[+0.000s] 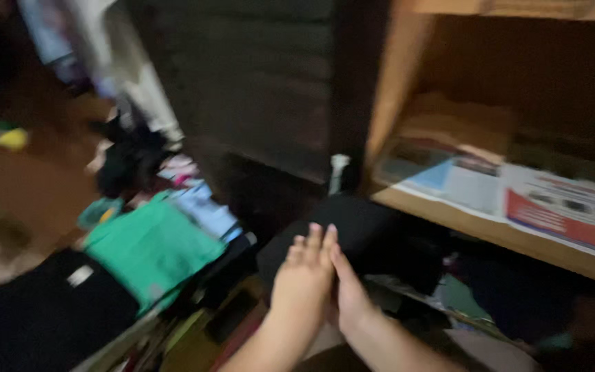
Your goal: The person wipes a wooden shelf with a cloth, places a newspaper on it, and then folds and stacks several shirts inside the wardrobe. The person handles pink, beige, black, green, and blue shirts one by one.
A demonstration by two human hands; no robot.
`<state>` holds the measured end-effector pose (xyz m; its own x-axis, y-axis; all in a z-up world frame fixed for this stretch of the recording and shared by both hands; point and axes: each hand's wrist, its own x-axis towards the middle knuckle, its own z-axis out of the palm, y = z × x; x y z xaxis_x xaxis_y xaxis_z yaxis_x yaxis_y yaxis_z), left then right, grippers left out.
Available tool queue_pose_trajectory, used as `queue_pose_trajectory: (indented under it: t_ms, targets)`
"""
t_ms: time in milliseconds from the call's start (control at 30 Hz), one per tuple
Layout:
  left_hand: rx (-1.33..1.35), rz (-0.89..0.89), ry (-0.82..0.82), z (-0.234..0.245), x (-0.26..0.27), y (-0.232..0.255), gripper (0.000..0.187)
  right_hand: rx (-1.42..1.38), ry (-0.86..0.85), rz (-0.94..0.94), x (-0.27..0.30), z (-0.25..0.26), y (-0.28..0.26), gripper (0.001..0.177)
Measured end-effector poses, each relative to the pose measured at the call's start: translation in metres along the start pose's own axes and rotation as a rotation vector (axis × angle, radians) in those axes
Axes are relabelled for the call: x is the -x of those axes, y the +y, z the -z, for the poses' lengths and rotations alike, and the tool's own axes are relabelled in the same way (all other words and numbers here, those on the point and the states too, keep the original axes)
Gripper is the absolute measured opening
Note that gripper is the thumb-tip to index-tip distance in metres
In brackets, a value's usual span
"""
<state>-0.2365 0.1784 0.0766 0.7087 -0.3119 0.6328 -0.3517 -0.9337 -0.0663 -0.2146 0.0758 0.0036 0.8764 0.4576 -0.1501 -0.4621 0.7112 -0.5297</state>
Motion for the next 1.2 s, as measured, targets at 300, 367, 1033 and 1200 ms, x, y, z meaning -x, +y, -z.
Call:
queue_pose_trajectory:
  t_ms: [300, 367, 1033, 1200]
  targets:
    - [1.001, -0.570, -0.014, -0.018, -0.065, 0.058, 0.061, 0.003, 0.253, 0.737, 0.066, 0.068, -0.083, 0.056]
    - [1.133, -0.506, -0.046, -0.047, -0.093, 0.067, 0.042, 0.173, 0.490, 1.051, 0.070, 0.083, -0.105, 0.050]
    - [0.780, 0.152, -0.555, -0.227, -0.199, 0.084, 0.057, 1.932, 1.477, 1.537, -0.152, 0.199, -0.420, 0.047]
    - [0.819, 0.118, -0.497, -0.222, -0.199, 0.084, 0.057, 2.368, 1.021, 0.348, -0.218, 0.202, -0.421, 0.082]
